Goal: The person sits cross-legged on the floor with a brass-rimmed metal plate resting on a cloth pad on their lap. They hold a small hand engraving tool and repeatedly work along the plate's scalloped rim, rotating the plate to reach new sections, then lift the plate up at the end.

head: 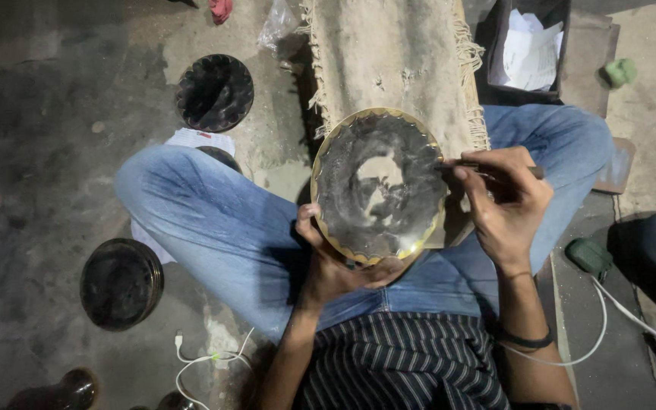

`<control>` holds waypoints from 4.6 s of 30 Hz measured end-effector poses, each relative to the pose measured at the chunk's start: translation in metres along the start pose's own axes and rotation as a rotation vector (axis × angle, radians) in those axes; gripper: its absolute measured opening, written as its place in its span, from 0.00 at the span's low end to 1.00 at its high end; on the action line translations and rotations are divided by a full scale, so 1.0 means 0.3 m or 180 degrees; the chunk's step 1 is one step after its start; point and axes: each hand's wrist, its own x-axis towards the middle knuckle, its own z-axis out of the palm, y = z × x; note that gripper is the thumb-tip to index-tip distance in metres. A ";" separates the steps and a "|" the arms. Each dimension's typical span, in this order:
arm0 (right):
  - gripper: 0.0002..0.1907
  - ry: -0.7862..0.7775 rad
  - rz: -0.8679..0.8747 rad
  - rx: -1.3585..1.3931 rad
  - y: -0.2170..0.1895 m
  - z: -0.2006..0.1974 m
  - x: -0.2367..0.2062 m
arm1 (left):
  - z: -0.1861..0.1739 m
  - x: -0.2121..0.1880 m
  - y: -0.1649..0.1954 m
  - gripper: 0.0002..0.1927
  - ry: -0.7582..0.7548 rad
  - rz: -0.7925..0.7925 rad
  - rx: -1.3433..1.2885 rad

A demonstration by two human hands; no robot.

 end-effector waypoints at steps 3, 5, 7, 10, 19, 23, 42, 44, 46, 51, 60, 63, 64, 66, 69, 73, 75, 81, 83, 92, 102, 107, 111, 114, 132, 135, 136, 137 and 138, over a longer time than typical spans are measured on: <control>0.08 0.0103 0.0017 -0.0127 0.017 -0.003 -0.004 | -0.001 0.011 0.008 0.70 0.0142 0.0114 -0.0056; 0.09 0.0144 0.0086 -0.0107 0.023 0.006 -0.001 | -0.023 0.026 0.010 0.67 0.0211 0.0510 0.0702; 0.14 0.0140 0.0229 0.0060 0.024 0.013 0.007 | -0.047 0.040 0.013 0.62 0.0003 0.0730 0.1587; 0.21 0.0018 0.0463 0.0400 0.019 0.021 0.018 | -0.057 0.049 0.017 0.58 0.0048 0.0872 0.1899; 0.13 -0.0091 0.0097 -0.0116 0.007 0.021 0.026 | 0.011 -0.026 -0.048 0.59 0.0365 0.0480 0.0251; 0.06 0.0039 0.0182 -0.0266 0.000 0.033 0.021 | 0.009 -0.032 -0.053 0.65 0.0153 0.0105 -0.0382; 0.10 -0.1630 -0.0278 -0.0480 -0.023 -0.083 0.195 | -0.014 0.000 -0.004 0.70 0.0186 0.0036 -0.0552; 0.09 -0.1705 -0.0239 -0.0451 -0.014 -0.088 0.206 | -0.013 -0.002 0.000 0.68 0.0182 -0.0039 -0.0874; 0.09 -0.1588 -0.0317 -0.0482 -0.008 -0.090 0.202 | -0.012 -0.007 0.002 0.69 0.0184 -0.0127 -0.0826; 0.04 -0.0446 0.0142 0.0035 -0.028 -0.054 0.079 | -0.010 -0.018 -0.009 0.65 0.0071 -0.0209 -0.0785; 0.06 0.0095 0.0414 -0.0202 -0.036 0.033 0.002 | 0.005 -0.020 -0.004 0.68 -0.0084 -0.0177 -0.0311; 0.05 0.0162 0.0379 -0.0186 -0.045 0.047 -0.003 | 0.012 -0.024 -0.003 0.68 0.0013 -0.0150 -0.0470; 0.05 0.0184 0.0351 -0.0194 -0.046 0.051 -0.002 | 0.012 -0.025 -0.004 0.68 0.0019 -0.0161 -0.0582; 0.05 0.0231 0.0302 -0.0198 -0.052 0.058 -0.003 | 0.007 -0.026 -0.006 0.66 -0.0039 0.0064 -0.0231; 0.04 0.0185 0.0204 -0.0293 -0.062 0.055 0.005 | -0.009 -0.017 0.000 0.64 -0.0146 0.0405 0.0361; 0.05 -0.0373 0.0008 -0.0562 -0.078 0.002 0.044 | -0.030 0.020 0.005 0.63 0.0218 0.0932 0.0690; 0.05 -0.0617 0.0065 -0.0420 -0.081 -0.012 0.062 | -0.032 0.028 0.017 0.63 0.0371 0.0746 0.0382; 0.07 -0.0991 -0.0120 -0.0551 -0.064 -0.039 0.109 | -0.010 0.003 0.002 0.58 0.0288 0.0530 0.0128; 0.06 -0.1080 -0.0051 -0.0460 -0.055 -0.048 0.114 | 0.011 -0.020 -0.012 0.59 0.0270 0.0007 -0.0802; 0.06 0.0050 0.0274 0.0111 -0.058 0.003 -0.004 | 0.088 -0.098 -0.078 0.59 0.0299 -0.0346 -0.0951; 0.05 0.0468 0.0364 -0.0400 -0.077 0.073 -0.035 | 0.087 -0.104 -0.075 0.60 0.0231 -0.0294 -0.0899; 0.04 0.0494 0.0279 -0.0561 -0.081 0.078 -0.038 | 0.085 -0.107 -0.080 0.60 0.0208 -0.0309 -0.0861; 0.06 0.0002 0.0076 -0.0503 -0.088 0.036 -0.018 | 0.086 -0.113 -0.087 0.61 0.0183 -0.0297 -0.0843; 0.07 -0.0358 -0.0006 -0.0720 -0.087 -0.003 0.016 | 0.089 -0.110 -0.087 0.61 0.0150 -0.0276 -0.0823; 0.06 0.0299 0.0756 0.0082 -0.082 0.026 -0.069 | 0.083 -0.119 -0.059 0.40 -0.0265 0.0400 0.0778; 0.05 0.0323 0.0634 -0.0086 -0.084 0.034 -0.072 | 0.085 -0.082 -0.028 0.52 0.0116 -0.0008 0.0009; 0.05 0.0350 0.0628 -0.0138 -0.087 0.036 -0.072 | 0.089 -0.070 -0.015 0.53 0.0228 -0.0196 -0.0413; 0.05 0.0385 0.0617 -0.0185 -0.089 0.041 -0.071 | 0.089 -0.058 -0.008 0.54 0.0341 -0.0375 -0.0830; 0.06 0.0425 0.0596 -0.0228 -0.090 0.047 -0.069 | 0.087 -0.047 -0.004 0.54 0.0351 -0.0352 -0.0897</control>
